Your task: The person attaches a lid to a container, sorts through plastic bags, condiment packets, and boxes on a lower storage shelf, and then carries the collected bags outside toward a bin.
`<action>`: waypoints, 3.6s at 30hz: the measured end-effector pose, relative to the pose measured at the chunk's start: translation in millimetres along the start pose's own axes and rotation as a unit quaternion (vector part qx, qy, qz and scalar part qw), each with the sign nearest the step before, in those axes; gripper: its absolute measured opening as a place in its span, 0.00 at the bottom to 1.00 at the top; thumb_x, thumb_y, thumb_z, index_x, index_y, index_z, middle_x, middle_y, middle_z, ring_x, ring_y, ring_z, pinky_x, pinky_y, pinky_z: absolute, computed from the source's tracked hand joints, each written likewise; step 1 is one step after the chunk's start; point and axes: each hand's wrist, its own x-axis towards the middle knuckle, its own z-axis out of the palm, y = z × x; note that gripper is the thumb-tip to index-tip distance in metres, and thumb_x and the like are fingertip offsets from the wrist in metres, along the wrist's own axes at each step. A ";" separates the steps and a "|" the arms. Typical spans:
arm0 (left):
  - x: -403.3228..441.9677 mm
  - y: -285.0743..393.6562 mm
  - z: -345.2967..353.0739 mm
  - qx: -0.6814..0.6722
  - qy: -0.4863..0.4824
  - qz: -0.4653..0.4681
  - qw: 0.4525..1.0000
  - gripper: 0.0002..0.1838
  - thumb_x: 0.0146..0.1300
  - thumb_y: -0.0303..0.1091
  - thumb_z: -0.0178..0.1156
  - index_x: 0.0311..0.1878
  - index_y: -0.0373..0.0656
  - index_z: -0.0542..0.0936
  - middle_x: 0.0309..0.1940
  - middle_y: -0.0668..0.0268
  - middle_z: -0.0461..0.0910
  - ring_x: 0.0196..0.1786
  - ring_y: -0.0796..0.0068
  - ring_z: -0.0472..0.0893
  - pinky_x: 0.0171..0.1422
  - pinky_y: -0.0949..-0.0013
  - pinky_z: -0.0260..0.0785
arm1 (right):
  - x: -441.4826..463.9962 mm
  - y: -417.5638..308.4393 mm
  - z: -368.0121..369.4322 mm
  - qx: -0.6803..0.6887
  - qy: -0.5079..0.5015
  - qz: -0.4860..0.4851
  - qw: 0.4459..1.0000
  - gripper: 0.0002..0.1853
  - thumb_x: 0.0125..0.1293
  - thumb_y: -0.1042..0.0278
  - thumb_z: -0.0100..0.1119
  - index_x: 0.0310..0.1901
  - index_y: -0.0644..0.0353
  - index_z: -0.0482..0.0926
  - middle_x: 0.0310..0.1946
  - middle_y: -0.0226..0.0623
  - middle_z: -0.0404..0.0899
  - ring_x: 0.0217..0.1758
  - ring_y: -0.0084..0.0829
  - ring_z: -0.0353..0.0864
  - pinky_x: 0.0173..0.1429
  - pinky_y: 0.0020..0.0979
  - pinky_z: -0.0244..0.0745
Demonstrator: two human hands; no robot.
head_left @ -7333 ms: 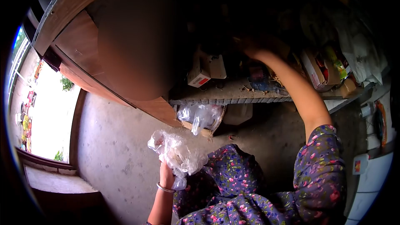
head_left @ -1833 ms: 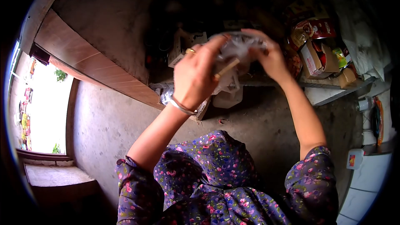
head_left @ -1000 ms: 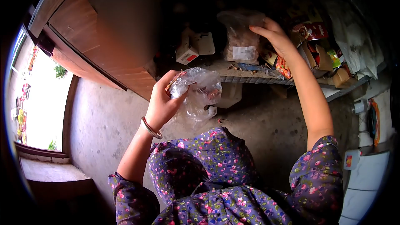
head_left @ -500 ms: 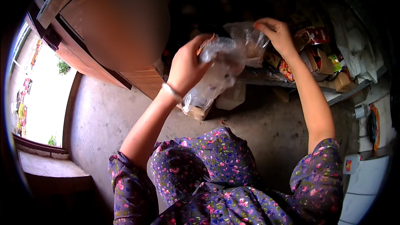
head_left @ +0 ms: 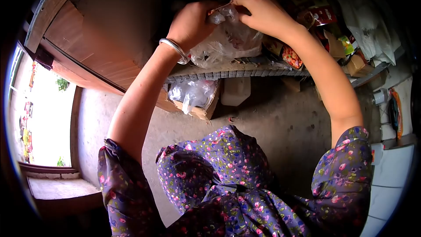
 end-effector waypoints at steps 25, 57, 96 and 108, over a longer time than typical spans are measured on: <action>-14.2 -46.9 11.6 -0.030 0.057 0.006 0.998 0.18 0.55 0.30 0.61 0.51 0.42 0.80 0.42 0.51 0.82 0.44 0.50 0.81 0.48 0.61 0.74 | -1.2 13.1 -3.9 -0.048 0.009 -0.008 0.999 0.07 0.55 0.68 0.58 0.33 0.60 0.82 0.33 0.42 0.82 0.41 0.42 0.81 0.53 0.41 0.70; -22.6 -42.1 15.0 -0.096 0.069 -0.088 0.989 0.16 0.55 0.32 0.65 0.48 0.39 0.81 0.36 0.53 0.84 0.39 0.61 0.84 0.45 0.66 0.74 | -43.9 60.3 22.8 0.326 0.005 0.194 0.925 0.24 0.60 0.57 0.68 0.56 0.58 0.77 0.43 0.31 0.82 0.44 0.21 0.78 0.51 0.25 0.73; -246.3 24.9 -63.2 -0.234 0.011 -0.083 0.969 0.10 0.48 0.24 0.66 0.35 0.37 0.80 0.33 0.60 0.80 0.39 0.60 0.80 0.45 0.65 0.72 | 120.8 162.7 -439.5 0.429 0.288 0.346 0.783 0.16 0.62 0.73 0.46 0.50 0.68 0.75 0.37 0.45 0.80 0.45 0.42 0.80 0.52 0.46 0.75; -256.2 19.5 -57.8 -0.211 0.011 -0.139 0.967 0.10 0.47 0.20 0.64 0.35 0.36 0.81 0.33 0.60 0.80 0.38 0.63 0.80 0.44 0.67 0.71 | 63.9 -21.2 -300.8 -0.211 0.332 0.128 0.910 0.49 0.54 0.62 0.65 0.64 0.77 0.40 0.59 0.67 0.55 0.59 0.54 0.65 0.63 0.47 0.64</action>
